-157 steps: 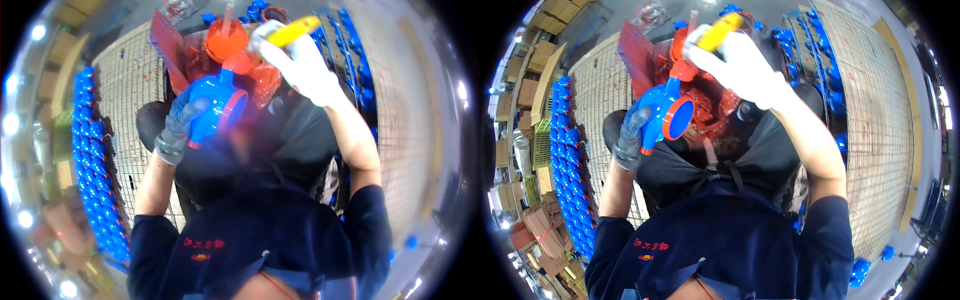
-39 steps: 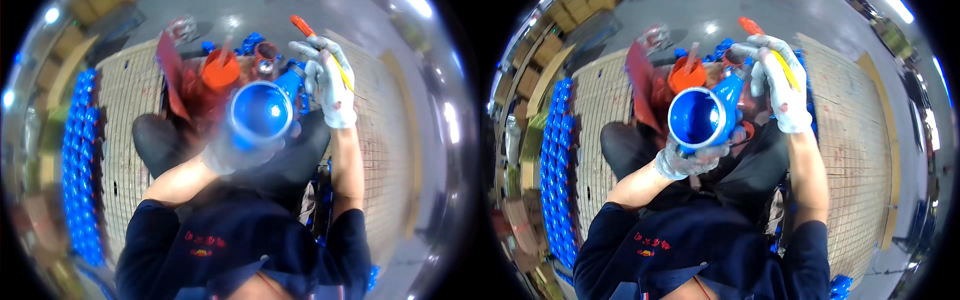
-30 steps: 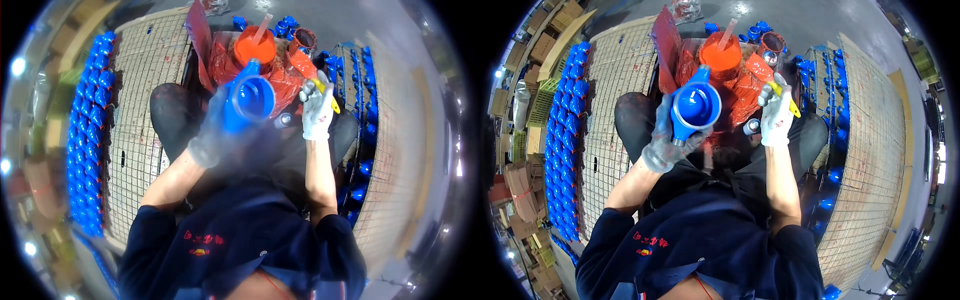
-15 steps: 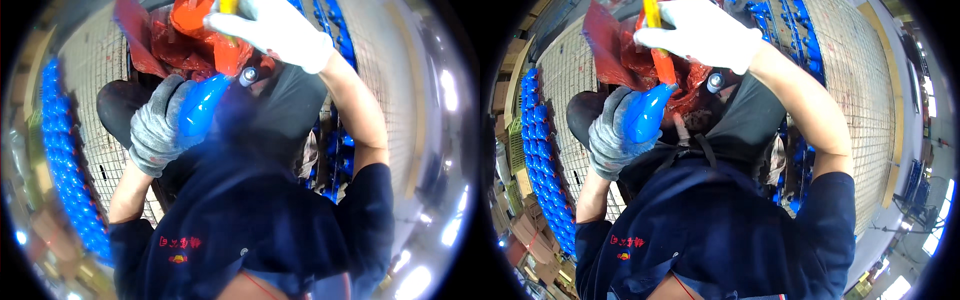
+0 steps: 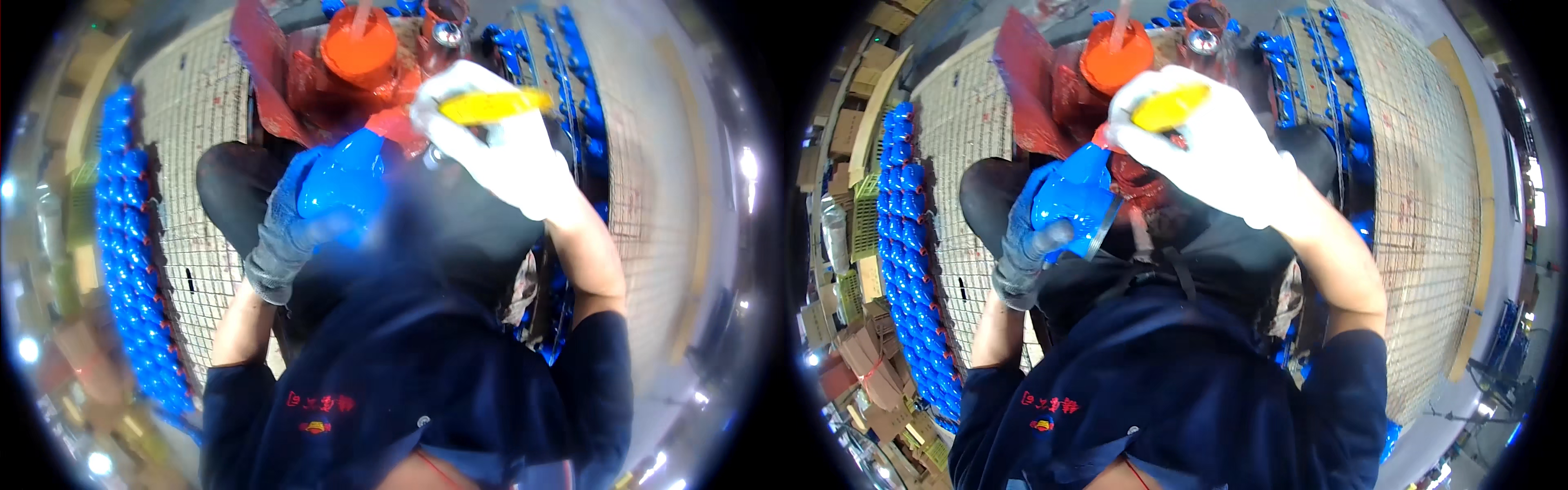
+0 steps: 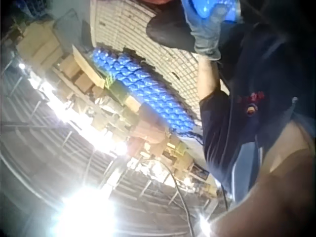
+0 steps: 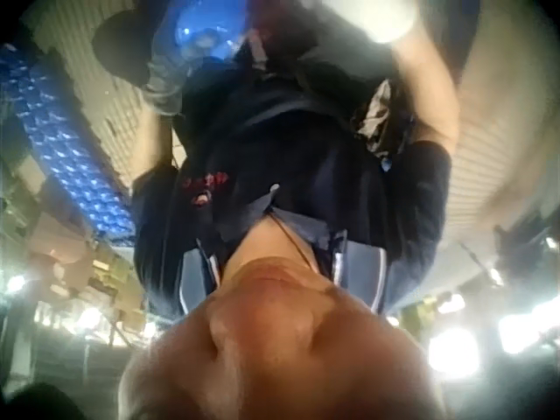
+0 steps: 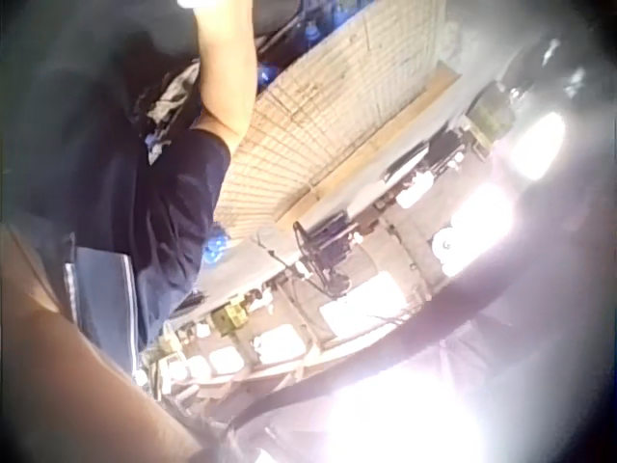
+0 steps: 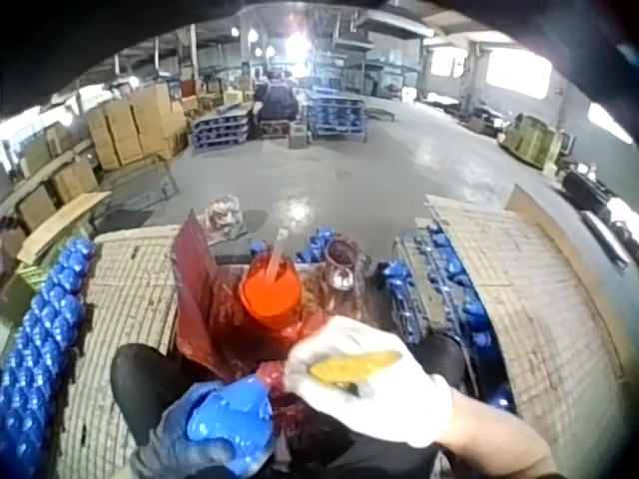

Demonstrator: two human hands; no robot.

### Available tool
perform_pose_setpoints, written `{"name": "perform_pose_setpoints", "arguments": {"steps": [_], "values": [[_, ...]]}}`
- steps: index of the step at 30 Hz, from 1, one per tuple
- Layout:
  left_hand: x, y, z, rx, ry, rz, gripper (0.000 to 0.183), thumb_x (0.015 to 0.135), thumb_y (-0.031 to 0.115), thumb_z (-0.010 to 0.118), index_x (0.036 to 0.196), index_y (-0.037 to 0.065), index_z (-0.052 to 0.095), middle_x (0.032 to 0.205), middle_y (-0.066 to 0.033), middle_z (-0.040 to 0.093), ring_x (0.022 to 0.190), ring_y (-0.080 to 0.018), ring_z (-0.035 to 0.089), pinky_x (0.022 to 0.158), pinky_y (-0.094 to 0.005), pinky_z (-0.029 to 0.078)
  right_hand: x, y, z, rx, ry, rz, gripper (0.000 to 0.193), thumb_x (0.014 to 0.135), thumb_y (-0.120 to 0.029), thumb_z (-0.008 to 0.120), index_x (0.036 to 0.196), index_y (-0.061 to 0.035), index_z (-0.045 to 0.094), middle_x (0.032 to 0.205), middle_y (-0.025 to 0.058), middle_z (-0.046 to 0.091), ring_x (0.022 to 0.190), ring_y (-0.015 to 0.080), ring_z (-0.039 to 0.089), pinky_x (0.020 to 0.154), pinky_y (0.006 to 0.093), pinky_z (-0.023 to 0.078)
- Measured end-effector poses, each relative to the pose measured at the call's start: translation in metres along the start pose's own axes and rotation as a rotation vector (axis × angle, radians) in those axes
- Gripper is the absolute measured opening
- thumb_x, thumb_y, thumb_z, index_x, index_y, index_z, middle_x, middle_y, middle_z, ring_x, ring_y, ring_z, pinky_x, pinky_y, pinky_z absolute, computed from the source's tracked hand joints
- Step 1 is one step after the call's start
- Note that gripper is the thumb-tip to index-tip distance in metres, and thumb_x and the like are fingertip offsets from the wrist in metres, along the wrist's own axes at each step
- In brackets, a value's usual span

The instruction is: The person paints blue plastic parts by holding each piece and applying red paint with a brush, then placing the finished parts onto a wire rack.

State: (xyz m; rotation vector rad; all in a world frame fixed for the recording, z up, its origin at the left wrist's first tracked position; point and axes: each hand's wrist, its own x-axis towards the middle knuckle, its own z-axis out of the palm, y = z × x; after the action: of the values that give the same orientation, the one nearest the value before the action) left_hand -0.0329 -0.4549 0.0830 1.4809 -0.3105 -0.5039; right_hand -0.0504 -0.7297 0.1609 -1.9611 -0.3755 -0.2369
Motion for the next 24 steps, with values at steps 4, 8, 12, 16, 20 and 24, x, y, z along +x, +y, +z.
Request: {"name": "perform_pose_setpoints", "arguments": {"steps": [4, 8, 12, 16, 20, 24], "values": [[-0.004, 0.011, 0.016, -0.608, 0.016, -0.249, 0.107, 0.076, 0.070, 0.076, 0.149, 0.001, 0.041, 0.139, -0.0202, 0.058, 0.122, -0.0314, 0.061, 0.104, -0.0430, 0.052, -0.010, 0.033, -0.002, 0.133, 0.098, -0.211, 0.022, 0.083, 0.000, 0.077, 0.102, -0.0066, 0.070, 0.097, 0.0052, 0.071, 0.089, 0.0206, 0.064, 0.079, 0.0339, 0.052], [0.002, -0.018, 0.009, -1.610, -0.260, -0.438, 0.082, 0.093, 0.055, 0.063, 0.149, 0.000, 0.038, 0.140, -0.0227, 0.051, 0.095, -0.0350, 0.066, 0.088, -0.0486, 0.054, -0.011, 0.058, 0.012, 0.381, 0.163, -0.246, 0.024, 0.080, 0.006, 0.076, 0.101, -0.0031, 0.069, 0.096, 0.0103, 0.069, 0.092, 0.0227, 0.062, 0.080, 0.0355, 0.051], [0.022, -0.007, 0.055, -1.994, -0.873, -0.361, 0.059, 0.099, 0.036, 0.057, 0.144, -0.001, 0.043, 0.117, -0.0214, 0.061, 0.063, -0.0317, 0.069, 0.059, -0.0422, 0.056, -0.008, 0.105, 0.046, 0.595, 0.282, -0.210, 0.019, 0.083, 0.005, 0.075, 0.101, -0.0007, 0.070, 0.104, 0.0116, 0.067, 0.096, 0.0207, 0.063, 0.083, 0.0322, 0.052], [0.038, -0.012, 0.089, -2.228, -1.115, -0.140, 0.055, 0.098, 0.030, 0.058, 0.143, 0.003, 0.045, 0.102, -0.0183, 0.066, 0.066, -0.0292, 0.069, 0.061, -0.0410, 0.055, 0.004, 0.130, 0.082, 0.893, 0.316, -0.066, 0.018, 0.086, 0.003, 0.073, 0.102, -0.0025, 0.070, 0.108, 0.0115, 0.067, 0.094, 0.0201, 0.067, 0.085, 0.0323, 0.055], [0.050, -0.007, 0.039, -1.954, -0.912, -0.109, 0.065, 0.097, 0.044, 0.054, 0.146, 0.004, 0.042, 0.119, -0.0207, 0.057, 0.082, -0.0340, 0.067, 0.070, -0.0445, 0.055, 0.013, 0.152, 0.044, 0.825, 0.510, -0.102, 0.020, 0.088, 0.003, 0.071, 0.107, 0.0002, 0.070, 0.107, 0.0099, 0.068, 0.091, 0.0177, 0.068, 0.086, 0.0307, 0.056], [0.061, 0.007, -0.020, -1.640, -0.551, -0.016, 0.076, 0.095, 0.058, 0.051, 0.149, 0.006, 0.040, 0.135, -0.0230, 0.049, 0.098, -0.0389, 0.064, 0.079, -0.0480, 0.056, 0.031, 0.150, 0.001, 0.146, 0.418, 0.079, 0.021, 0.088, 0.004, 0.072, 0.109, 0.0029, 0.073, 0.108, 0.0088, 0.073, 0.099, 0.0146, 0.068, 0.091, 0.0273, 0.054]]}}
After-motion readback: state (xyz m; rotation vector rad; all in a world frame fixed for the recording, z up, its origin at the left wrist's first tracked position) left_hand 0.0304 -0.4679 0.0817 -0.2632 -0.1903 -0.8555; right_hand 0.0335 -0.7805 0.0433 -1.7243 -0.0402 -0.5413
